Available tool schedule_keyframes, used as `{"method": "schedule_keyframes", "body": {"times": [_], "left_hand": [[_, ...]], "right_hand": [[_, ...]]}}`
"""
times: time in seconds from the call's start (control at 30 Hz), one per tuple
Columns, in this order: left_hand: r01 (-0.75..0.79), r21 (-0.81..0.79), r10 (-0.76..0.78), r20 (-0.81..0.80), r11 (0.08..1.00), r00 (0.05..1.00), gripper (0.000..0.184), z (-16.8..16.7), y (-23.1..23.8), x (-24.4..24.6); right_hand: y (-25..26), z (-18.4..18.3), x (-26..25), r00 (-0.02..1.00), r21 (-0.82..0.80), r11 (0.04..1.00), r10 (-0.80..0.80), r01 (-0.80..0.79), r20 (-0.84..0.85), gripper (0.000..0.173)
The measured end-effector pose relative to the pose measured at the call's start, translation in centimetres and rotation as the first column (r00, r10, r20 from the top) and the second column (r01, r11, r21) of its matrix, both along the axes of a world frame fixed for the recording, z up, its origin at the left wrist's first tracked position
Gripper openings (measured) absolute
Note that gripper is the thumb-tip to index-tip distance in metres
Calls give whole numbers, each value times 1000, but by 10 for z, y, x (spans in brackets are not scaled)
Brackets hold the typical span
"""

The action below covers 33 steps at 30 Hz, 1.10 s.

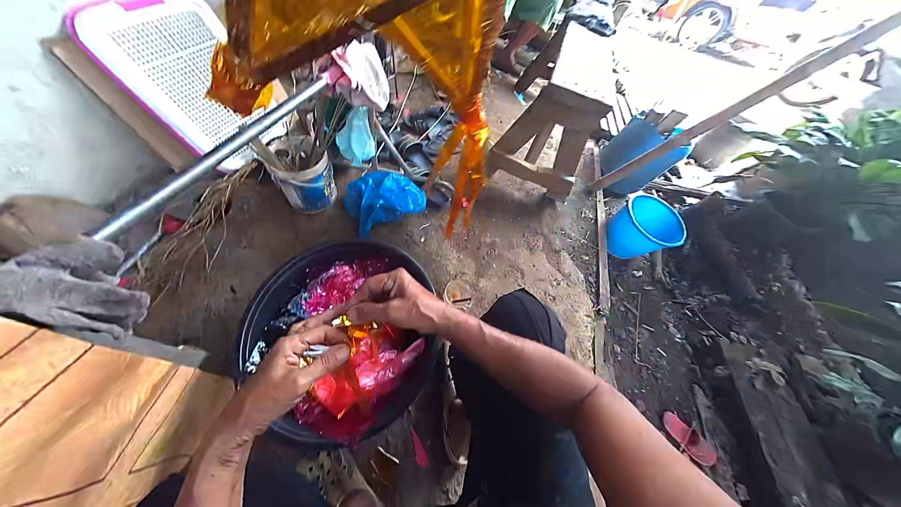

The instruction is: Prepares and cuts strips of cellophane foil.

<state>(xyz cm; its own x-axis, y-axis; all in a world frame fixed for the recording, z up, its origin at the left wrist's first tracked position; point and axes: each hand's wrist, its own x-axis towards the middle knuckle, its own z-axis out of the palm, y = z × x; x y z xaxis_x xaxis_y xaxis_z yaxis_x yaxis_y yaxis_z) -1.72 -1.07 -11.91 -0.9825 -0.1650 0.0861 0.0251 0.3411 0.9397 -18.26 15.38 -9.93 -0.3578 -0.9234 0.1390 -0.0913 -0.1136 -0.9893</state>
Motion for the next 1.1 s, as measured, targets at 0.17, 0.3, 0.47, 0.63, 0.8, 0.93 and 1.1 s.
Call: {"method": "schedule_keyframes", "body": {"times": [0.17,0.3,0.47,0.63,0.8,0.93,1.1], "left_hand": [[85,113,-89,33,990,995,19,-6,18,-12],[96,161,-108,68,982,992,16,-14,18,-12],[60,283,-72,33,957,997,13,-15,13,-9],[56,298,-73,45,953,996,15,2,8,-2],[76,399,-77,-15,914,997,19,5,0,10],[184,437,-153,-105,880,983,17,1,-10,7],[249,468,-200,-152,848,968,15,2,-16,7]], "right_hand": [[11,-4,8,989,-167,976,-147,141,-25,11],[19,-14,8,973,-157,961,-225,229,44,12],[17,-22,4,945,-148,939,-289,311,156,9],[21,-17,2,938,22,946,-325,325,125,13],[13,-30,-3,886,13,935,-340,354,314,11],[14,-35,-9,864,5,926,-355,378,358,9],[15,-37,-15,795,42,904,-395,426,461,8]]}}
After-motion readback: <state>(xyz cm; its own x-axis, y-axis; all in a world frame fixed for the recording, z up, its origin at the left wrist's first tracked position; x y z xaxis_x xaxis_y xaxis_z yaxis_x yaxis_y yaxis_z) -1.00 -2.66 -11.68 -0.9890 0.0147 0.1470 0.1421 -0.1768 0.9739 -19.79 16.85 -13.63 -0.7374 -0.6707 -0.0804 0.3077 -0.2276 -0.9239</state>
